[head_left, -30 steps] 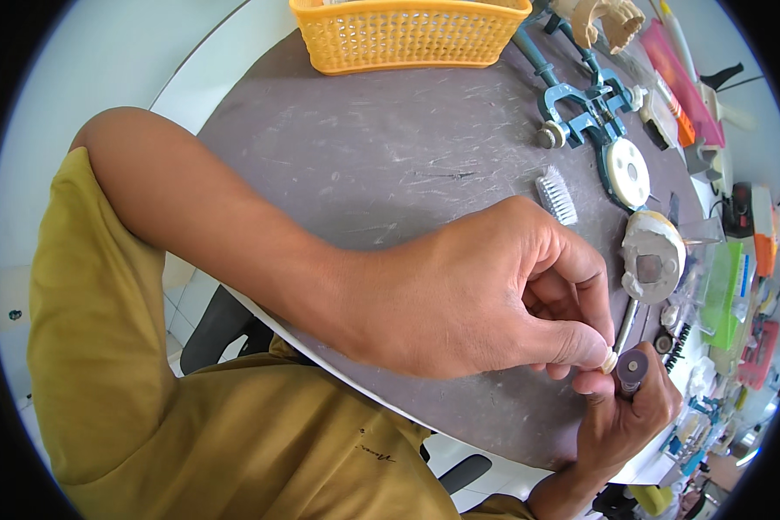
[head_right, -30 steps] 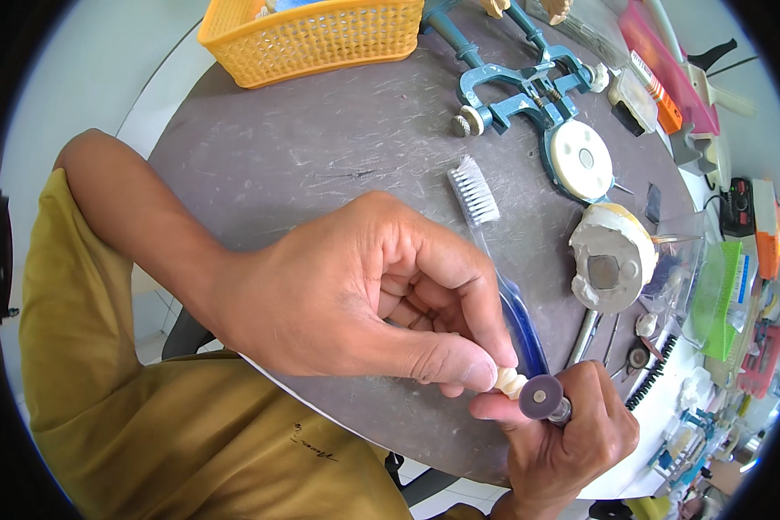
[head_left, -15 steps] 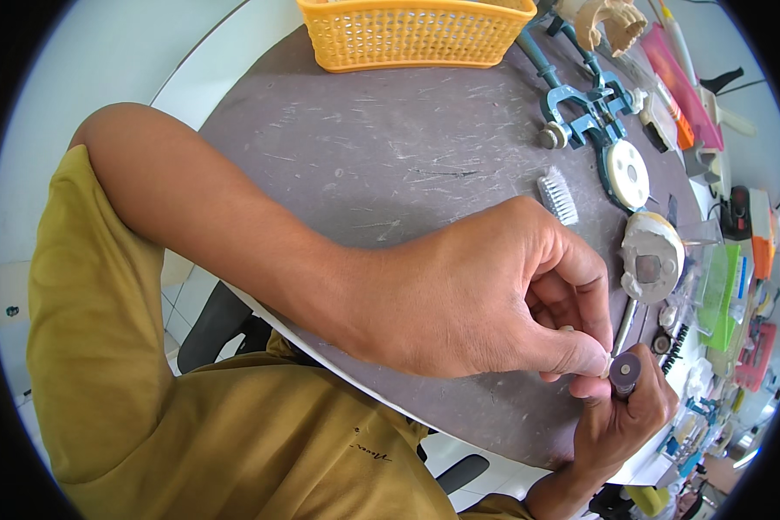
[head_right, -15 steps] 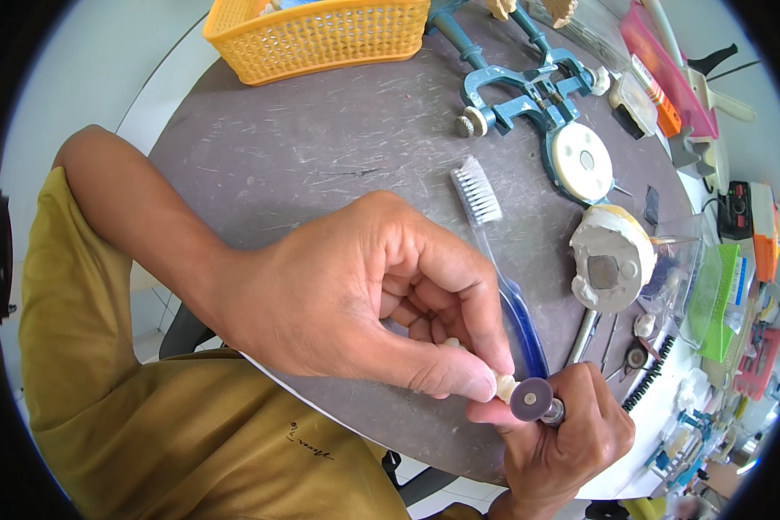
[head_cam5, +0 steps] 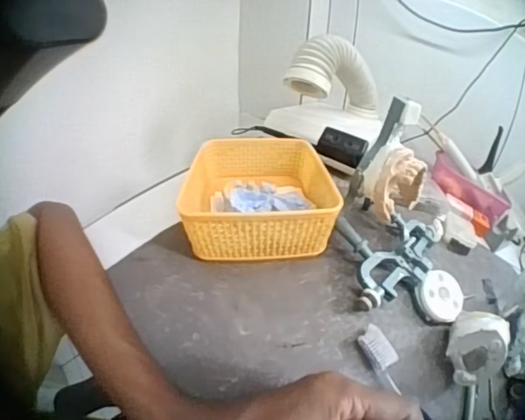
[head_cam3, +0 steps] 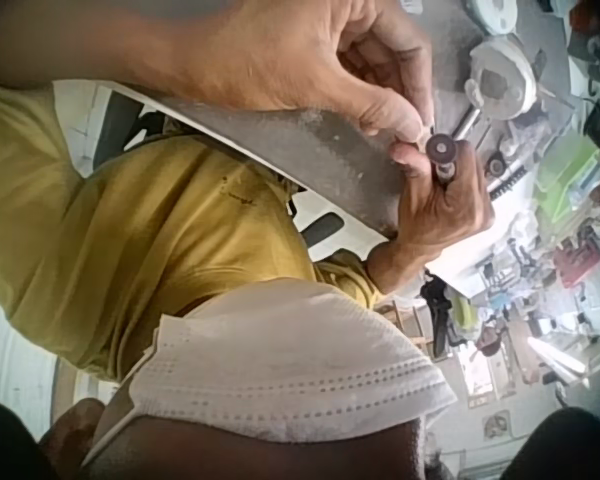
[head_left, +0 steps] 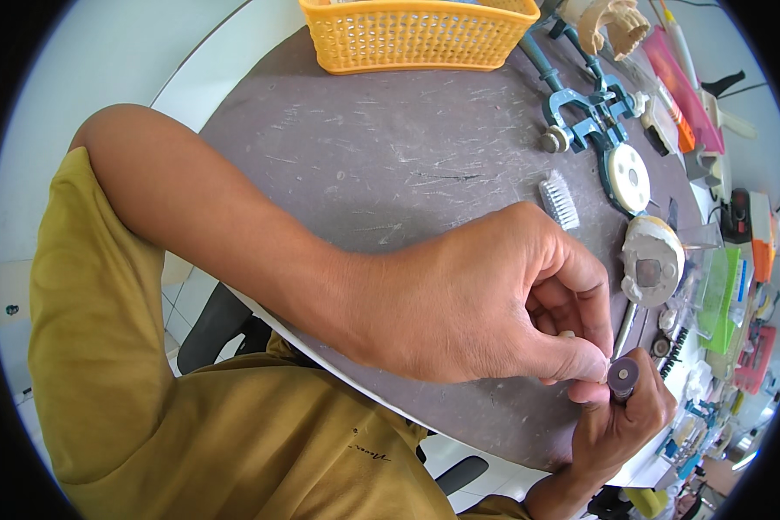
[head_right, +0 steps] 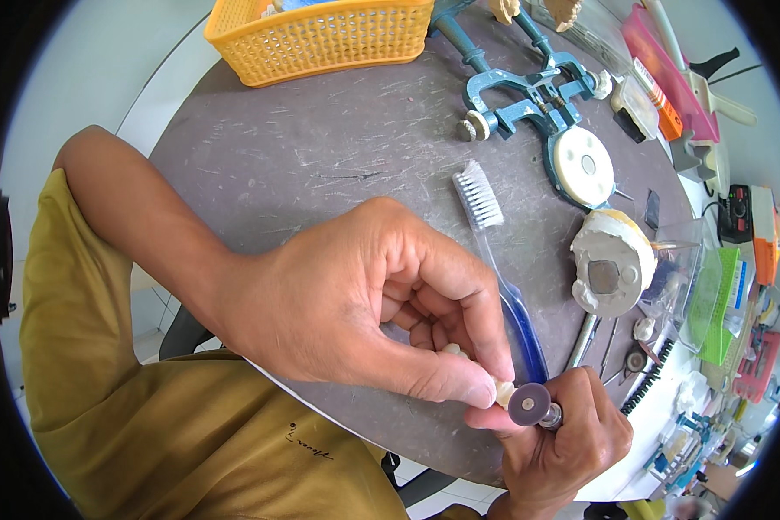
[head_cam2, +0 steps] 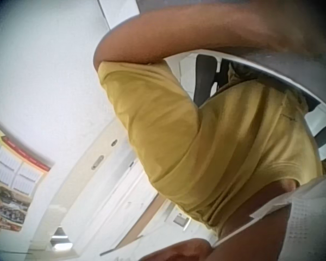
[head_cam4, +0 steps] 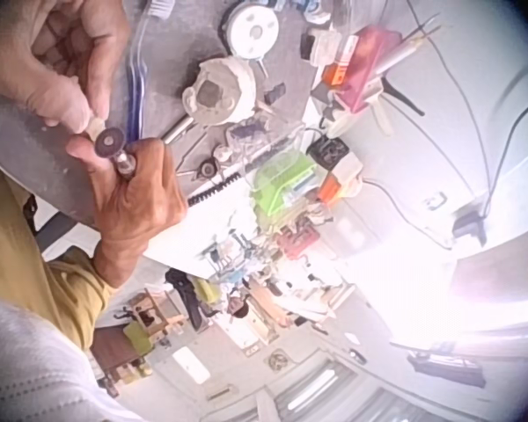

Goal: The person holds a dental bridge by hand and sands it using a rotary tool.

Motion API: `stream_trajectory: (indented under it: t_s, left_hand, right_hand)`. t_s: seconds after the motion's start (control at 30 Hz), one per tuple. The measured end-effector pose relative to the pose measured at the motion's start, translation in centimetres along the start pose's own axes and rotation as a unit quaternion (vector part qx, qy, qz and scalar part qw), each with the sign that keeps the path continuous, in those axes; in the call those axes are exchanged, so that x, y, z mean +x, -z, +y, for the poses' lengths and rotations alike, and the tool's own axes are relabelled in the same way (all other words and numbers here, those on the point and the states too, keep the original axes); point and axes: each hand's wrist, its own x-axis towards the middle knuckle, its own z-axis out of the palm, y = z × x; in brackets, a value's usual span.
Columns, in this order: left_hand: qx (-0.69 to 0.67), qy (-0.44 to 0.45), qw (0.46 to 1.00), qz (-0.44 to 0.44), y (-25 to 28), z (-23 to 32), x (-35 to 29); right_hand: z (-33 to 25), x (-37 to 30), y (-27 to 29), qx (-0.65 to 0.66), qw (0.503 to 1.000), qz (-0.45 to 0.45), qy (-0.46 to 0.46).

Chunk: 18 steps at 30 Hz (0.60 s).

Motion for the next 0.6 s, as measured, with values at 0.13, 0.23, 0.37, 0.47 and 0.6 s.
stream_trajectory:
  t_s: [0.13,0.23,0.37,0.47,0.6]
  left_hand:
    - [0.0,-0.008,1.0,-0.002,-0.02,-0.05,-0.01]
    - [0.006,-0.008,1.0,-0.002,0.03,-0.09,-0.01]
    - [0.008,-0.015,1.0,-0.002,0.02,-0.15,0.02]
    - [0.001,-0.015,1.0,-0.004,0.01,-0.15,0.02]
    - [0.01,-0.019,1.0,-0.006,0.08,-0.17,-0.03]
  right_hand:
    - [0.58,-0.17,-0.52,0.018,0.999,0.041,0.031]
    - [0.19,0.02,-0.12,0.008,1.0,0.012,0.003]
    - [0.18,-0.01,-0.02,0.004,1.0,0.007,0.002]
    - [0.18,0.0,-0.06,0.005,1.0,0.009,0.006]
    - [0.09,0.02,-0.12,0.0,1.0,0.008,0.01]
